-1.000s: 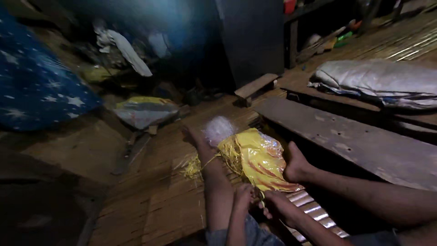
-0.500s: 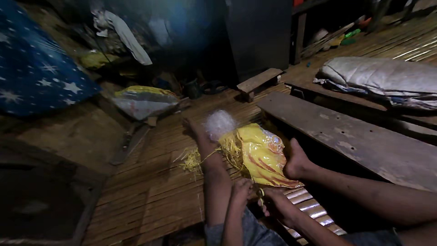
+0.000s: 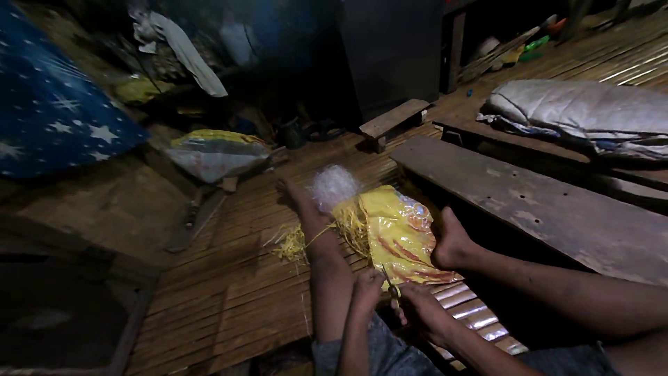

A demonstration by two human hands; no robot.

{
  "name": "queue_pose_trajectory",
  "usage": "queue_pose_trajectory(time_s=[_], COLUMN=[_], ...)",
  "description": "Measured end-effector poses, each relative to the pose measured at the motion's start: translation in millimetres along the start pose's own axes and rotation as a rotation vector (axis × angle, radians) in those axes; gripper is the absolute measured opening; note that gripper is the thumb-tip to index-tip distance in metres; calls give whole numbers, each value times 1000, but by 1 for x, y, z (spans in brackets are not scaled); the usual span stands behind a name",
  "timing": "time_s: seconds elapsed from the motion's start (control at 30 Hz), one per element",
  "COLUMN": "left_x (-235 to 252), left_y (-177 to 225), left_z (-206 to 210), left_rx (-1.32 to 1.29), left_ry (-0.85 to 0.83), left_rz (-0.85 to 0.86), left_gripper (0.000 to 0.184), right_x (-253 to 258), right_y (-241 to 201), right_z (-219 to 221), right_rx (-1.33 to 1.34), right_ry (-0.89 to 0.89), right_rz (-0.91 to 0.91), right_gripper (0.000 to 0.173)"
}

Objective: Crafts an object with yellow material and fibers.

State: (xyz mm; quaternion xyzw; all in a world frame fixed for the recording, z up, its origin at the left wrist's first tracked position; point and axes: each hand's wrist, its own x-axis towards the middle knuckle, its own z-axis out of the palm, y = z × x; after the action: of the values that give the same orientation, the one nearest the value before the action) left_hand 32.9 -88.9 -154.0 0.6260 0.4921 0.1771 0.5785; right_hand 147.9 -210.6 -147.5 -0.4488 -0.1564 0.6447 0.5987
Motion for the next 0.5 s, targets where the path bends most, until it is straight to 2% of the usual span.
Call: queue_pose_trajectory(time_s=[0.1, 0.23, 0.37, 0.5], left_x=[2, 11, 11, 10], left_y=[-1, -9, -4, -1], left_z=[2, 6, 18, 18], left_rx=[19, 120, 370, 493], left_ry=[62, 178, 118, 87], left_rz=[-24, -131, -270, -253], left_gripper=[18, 29, 43, 33], right_x=[-1, 2, 4, 3], right_y=[-1, -6, -8, -6], right_z=[3, 0, -2, -3], right_rx=[-6, -43, -55, -79], right_ry=[52, 133, 168, 162], right_rz=[24, 50, 66, 110], right_gripper=[27, 29, 28, 26])
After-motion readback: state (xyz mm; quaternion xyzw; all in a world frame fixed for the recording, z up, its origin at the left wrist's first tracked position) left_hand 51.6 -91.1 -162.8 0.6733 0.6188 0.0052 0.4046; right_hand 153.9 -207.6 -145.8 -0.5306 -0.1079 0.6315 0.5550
